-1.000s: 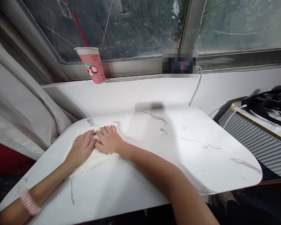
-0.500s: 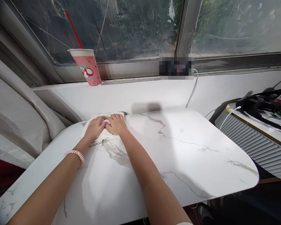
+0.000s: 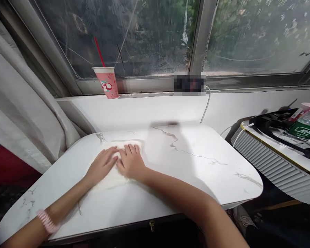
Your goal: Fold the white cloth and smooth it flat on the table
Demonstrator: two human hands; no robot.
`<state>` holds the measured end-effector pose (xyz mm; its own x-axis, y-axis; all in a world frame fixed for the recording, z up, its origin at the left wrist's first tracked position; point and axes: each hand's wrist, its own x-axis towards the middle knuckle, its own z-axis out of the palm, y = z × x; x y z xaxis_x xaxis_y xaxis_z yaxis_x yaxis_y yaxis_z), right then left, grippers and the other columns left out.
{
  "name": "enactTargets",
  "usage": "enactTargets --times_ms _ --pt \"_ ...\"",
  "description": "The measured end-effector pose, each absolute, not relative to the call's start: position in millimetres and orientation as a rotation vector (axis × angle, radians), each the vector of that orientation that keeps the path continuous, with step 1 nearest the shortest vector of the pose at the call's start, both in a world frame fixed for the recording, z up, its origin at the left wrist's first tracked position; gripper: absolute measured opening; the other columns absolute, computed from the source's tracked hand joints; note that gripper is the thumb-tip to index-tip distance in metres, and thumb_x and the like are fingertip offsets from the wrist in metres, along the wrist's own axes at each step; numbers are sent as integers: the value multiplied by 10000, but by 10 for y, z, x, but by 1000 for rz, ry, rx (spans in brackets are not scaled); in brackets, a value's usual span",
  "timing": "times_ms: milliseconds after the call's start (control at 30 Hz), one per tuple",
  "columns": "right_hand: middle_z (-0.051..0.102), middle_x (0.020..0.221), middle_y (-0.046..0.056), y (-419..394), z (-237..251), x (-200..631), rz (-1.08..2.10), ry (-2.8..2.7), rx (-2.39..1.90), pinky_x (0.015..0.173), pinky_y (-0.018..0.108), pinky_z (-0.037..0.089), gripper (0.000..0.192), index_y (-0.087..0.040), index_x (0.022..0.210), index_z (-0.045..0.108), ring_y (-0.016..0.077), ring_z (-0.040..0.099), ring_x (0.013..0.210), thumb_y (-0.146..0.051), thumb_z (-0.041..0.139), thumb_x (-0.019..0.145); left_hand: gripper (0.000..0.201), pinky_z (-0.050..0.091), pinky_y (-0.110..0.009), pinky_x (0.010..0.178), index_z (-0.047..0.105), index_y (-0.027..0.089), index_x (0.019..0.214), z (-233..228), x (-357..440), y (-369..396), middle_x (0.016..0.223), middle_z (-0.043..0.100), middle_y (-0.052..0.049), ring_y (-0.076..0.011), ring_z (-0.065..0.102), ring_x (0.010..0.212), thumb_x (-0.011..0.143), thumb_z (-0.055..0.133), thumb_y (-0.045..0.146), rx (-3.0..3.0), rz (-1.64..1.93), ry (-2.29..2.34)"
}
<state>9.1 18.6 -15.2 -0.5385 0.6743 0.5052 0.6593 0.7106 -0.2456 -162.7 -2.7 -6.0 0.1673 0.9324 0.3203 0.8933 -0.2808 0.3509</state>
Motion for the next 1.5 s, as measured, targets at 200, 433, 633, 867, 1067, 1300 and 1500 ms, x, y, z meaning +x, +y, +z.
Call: enactTargets --times_ms 200,433,633,867,1067,1300,1500 --pt "556 1361 188 -534 -92 583 86 -2409 -860 1151 520 298 405 -109 1299 573 299 437 1301 -285 458 953 373 403 -532 1101 571 196 1195 -172 -1263 -880 1300 635 -142 -292 555 1267 995 323 390 2621 783 1817" --pt "463 1496 141 -685 13 1063 157 -2421 -986 1189 542 303 345 -205 1222 628 292 357 1426 -239 488 908 351 480 -544 1003 597 205 1207 -114 -807 -998 1277 644 -162 -318 588 1209 977 358 322 2781 766 1698" --pt "493 1478 113 -483 21 1088 203 -2368 -1173 1165 603 302 409 -242 1340 559 298 353 1436 -264 389 969 497 379 -602 1102 501 170 1402 -228 -610 -720 1415 558 -187 -363 454 1374 964 367 360 2790 757 1656" --pt "552 1425 145 376 -1 1026 180 -2484 -1137 1168 578 236 448 -165 1410 504 270 453 1345 -227 340 999 616 230 -595 1193 378 48 1492 -186 -525 98 1539 409 -214 -362 297 1472 967 328 368 2594 517 1769" --pt "591 1375 130 1209 -28 966 181 -2351 -1221 1159 514 240 386 -156 1333 544 233 494 1298 -211 356 1001 554 201 -547 1212 418 83 1458 -10 -481 917 1543 414 -194 -321 328 1464 963 355 324 2529 430 1829" --pt "645 1276 115 1690 -64 973 108 -2283 -1254 1118 400 297 334 -136 1226 602 229 498 1253 -195 363 1001 516 178 -536 1210 408 129 1457 44 -429 1390 1547 415 -165 -300 329 1457 987 326 325 2507 395 1838" --pt "656 1271 82 1949 -51 1047 227 -2219 -1318 1120 414 298 327 -179 1208 617 227 520 1240 -206 386 978 504 180 -519 1208 415 138 1446 40 -335 1608 1530 440 -140 -279 348 1439 1004 295 347 2481 403 1886"
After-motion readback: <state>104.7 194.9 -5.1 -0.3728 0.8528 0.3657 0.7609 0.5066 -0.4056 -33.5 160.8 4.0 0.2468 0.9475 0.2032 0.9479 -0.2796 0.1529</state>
